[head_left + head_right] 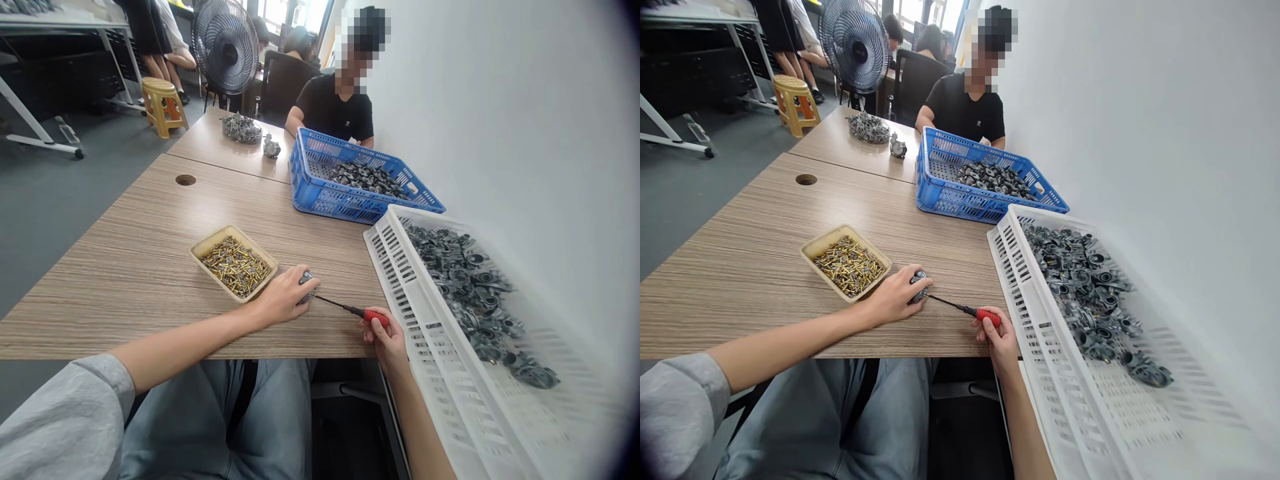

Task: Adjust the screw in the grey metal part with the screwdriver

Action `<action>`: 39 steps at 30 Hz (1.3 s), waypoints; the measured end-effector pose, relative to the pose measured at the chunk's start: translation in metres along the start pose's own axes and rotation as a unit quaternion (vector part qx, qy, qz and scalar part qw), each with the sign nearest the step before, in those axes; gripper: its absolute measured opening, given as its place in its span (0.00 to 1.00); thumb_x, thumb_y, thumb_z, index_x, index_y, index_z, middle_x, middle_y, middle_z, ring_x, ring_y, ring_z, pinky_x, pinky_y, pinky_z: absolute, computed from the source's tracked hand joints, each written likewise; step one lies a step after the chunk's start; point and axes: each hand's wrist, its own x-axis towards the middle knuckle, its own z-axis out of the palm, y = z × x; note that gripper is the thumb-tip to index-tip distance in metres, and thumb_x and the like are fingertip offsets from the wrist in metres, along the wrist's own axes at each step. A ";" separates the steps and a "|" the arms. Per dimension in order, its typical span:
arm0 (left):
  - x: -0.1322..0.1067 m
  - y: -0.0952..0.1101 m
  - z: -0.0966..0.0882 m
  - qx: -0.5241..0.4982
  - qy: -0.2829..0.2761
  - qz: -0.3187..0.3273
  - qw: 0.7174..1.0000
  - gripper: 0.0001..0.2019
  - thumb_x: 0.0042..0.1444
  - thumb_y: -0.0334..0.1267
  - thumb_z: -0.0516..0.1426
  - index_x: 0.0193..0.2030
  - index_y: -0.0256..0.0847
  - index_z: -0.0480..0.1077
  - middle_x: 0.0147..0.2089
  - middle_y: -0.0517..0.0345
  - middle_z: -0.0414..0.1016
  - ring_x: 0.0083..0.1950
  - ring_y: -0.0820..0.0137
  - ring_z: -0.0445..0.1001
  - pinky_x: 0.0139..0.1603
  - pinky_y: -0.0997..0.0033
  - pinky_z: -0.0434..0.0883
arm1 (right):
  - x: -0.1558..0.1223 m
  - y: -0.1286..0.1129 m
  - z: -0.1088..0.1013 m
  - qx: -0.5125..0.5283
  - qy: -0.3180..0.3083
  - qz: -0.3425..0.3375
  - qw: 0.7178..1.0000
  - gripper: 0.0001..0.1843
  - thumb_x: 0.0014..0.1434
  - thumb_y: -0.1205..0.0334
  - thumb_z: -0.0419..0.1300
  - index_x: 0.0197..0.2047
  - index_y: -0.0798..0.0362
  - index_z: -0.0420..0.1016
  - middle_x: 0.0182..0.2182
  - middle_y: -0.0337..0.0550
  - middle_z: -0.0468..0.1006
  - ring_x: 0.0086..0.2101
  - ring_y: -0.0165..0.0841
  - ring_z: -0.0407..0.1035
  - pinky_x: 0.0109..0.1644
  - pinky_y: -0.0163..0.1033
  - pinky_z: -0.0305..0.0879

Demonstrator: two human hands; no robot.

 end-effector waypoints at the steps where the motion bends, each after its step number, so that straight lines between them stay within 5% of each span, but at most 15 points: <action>1: 0.000 0.000 0.000 -0.002 -0.001 0.000 1.000 0.24 0.59 0.37 0.60 0.63 0.42 0.67 0.64 0.40 0.61 0.60 0.52 0.69 0.59 0.53 0.74 | 0.000 0.000 0.000 -0.001 0.000 0.000 1.000 0.18 0.63 0.47 0.69 0.50 0.48 0.77 0.30 0.40 0.80 0.21 0.30 0.65 0.27 0.37 0.65; 39: 0.000 0.000 -0.003 -0.007 -0.003 0.010 1.000 0.22 0.61 0.38 0.59 0.63 0.42 0.69 0.64 0.40 0.62 0.59 0.52 0.70 0.58 0.53 0.74 | -0.001 -0.005 0.004 -0.015 0.005 -0.004 1.000 0.17 0.63 0.48 0.68 0.49 0.48 0.78 0.30 0.40 0.80 0.21 0.29 0.65 0.26 0.37 0.66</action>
